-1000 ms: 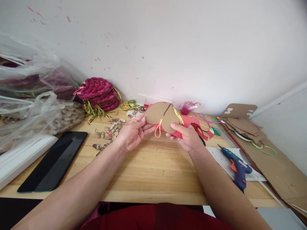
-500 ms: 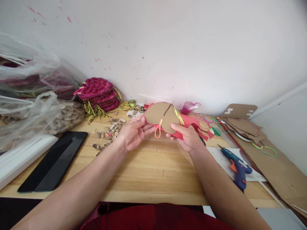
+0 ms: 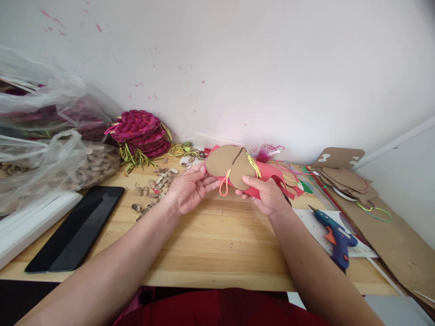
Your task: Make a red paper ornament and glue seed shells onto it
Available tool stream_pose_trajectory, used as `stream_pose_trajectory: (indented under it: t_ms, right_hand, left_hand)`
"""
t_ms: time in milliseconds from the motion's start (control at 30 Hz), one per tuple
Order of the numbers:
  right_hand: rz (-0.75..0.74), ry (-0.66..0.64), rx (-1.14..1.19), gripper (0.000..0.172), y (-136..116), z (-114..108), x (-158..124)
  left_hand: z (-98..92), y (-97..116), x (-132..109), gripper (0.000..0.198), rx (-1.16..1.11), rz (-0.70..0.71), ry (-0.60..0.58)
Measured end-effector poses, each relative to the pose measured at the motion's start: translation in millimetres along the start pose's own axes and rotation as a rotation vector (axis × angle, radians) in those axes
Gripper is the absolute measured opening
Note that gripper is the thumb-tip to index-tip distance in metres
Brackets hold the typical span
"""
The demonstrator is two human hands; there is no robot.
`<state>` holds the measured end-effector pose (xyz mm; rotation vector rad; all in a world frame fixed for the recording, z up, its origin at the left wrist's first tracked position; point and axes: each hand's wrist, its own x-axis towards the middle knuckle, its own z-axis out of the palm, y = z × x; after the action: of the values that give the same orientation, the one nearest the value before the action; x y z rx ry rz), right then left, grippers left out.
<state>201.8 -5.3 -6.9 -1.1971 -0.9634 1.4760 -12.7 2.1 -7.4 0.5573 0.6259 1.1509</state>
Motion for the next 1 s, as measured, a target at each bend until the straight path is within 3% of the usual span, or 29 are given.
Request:
stream_pose_trajectory:
  t_ms: [1000]
  right_hand:
    - [-0.013,-0.041,-0.031,0.024,0.8,-3.5,0.4]
  left_hand:
    - [1.6,0.1,0.0,0.048,-0.039,-0.037,0.066]
